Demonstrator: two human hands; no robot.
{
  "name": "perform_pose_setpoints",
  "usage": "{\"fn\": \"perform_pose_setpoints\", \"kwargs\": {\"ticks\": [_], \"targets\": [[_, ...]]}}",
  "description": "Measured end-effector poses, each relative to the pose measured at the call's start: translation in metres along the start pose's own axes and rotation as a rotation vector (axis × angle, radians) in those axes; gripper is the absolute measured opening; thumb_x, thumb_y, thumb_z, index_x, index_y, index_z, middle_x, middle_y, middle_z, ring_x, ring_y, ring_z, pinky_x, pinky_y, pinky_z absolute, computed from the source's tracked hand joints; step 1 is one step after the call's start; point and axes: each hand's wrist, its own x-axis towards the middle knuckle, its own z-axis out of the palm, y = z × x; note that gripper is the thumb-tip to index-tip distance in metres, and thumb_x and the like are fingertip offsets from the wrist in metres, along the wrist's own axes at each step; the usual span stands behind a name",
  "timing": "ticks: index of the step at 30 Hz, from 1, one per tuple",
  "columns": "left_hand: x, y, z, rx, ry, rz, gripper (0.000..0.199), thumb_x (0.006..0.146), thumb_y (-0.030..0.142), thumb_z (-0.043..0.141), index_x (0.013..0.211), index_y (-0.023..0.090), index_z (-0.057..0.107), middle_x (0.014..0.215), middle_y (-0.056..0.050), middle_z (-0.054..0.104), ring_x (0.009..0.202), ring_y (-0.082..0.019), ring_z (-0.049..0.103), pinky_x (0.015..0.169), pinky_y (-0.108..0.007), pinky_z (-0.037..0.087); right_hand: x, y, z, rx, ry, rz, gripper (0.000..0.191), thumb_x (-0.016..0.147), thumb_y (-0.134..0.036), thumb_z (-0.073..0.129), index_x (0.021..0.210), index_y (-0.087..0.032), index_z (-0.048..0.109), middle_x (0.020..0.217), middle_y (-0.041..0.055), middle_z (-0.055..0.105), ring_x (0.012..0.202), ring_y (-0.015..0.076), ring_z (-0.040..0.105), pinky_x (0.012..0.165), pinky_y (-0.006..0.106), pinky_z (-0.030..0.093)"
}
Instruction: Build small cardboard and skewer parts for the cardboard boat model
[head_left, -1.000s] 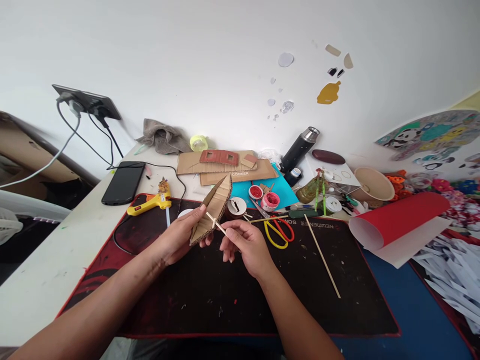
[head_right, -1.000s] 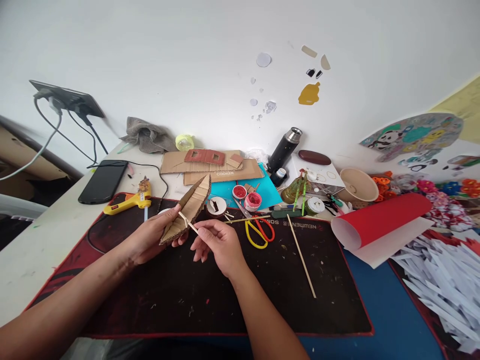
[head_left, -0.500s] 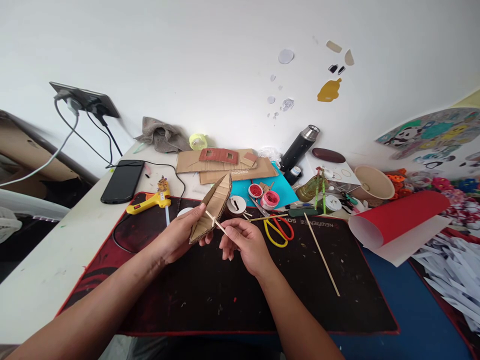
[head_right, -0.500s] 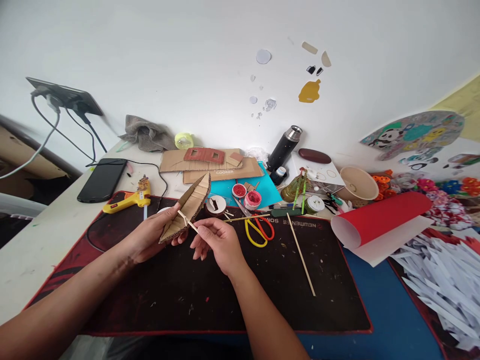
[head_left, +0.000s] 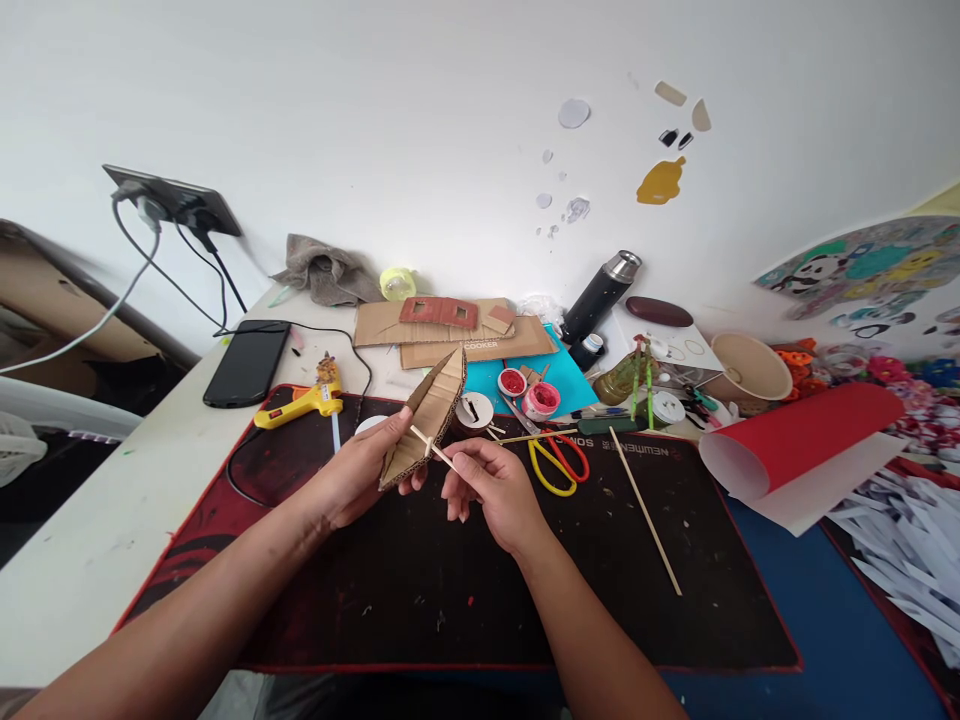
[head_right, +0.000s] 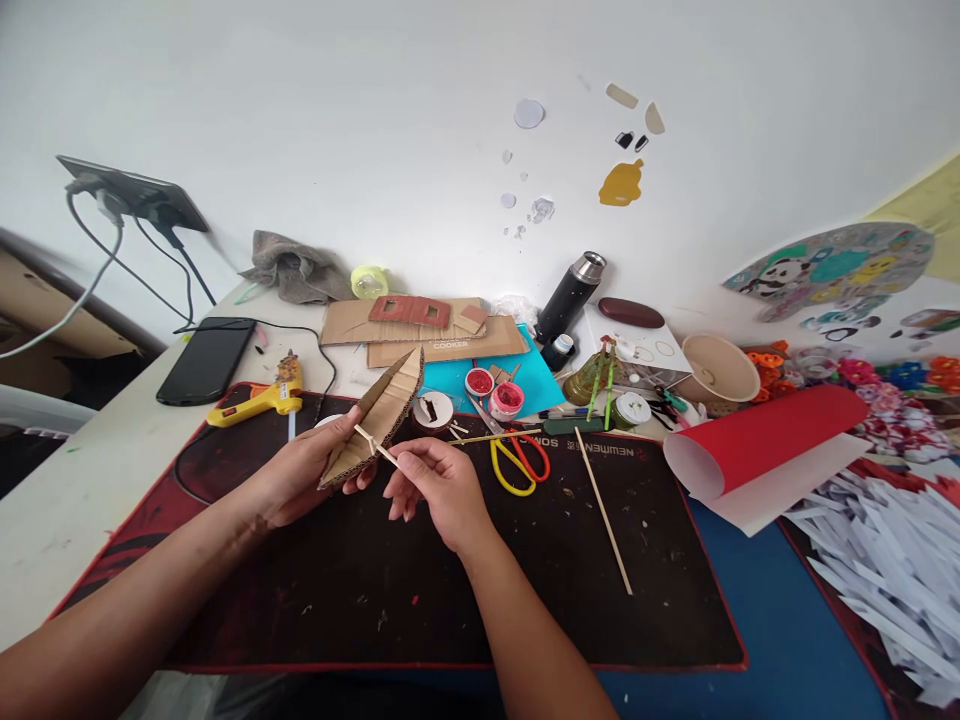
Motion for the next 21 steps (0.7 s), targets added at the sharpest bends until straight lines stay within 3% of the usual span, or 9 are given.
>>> {"fn": "perform_pose_setpoints", "kwargs": {"ticks": [21], "targets": [[0.0,-0.0006,-0.0005,0.008,0.005,0.011,0.056,0.079,0.068,0.084,0.085,0.014,0.07,0.06,-0.006,0.069,0.052,-0.018,0.063,0.045,-0.025,0.048,-0.0018,-0.0003,-0.0007,-0.018,0.016,0.011,0.034,0.09,-0.05,0.082,0.099,-0.017,0.078,0.065,0.0003,0.074,0.045,0.0133,0.065,0.042,0.021,0.044]]}}
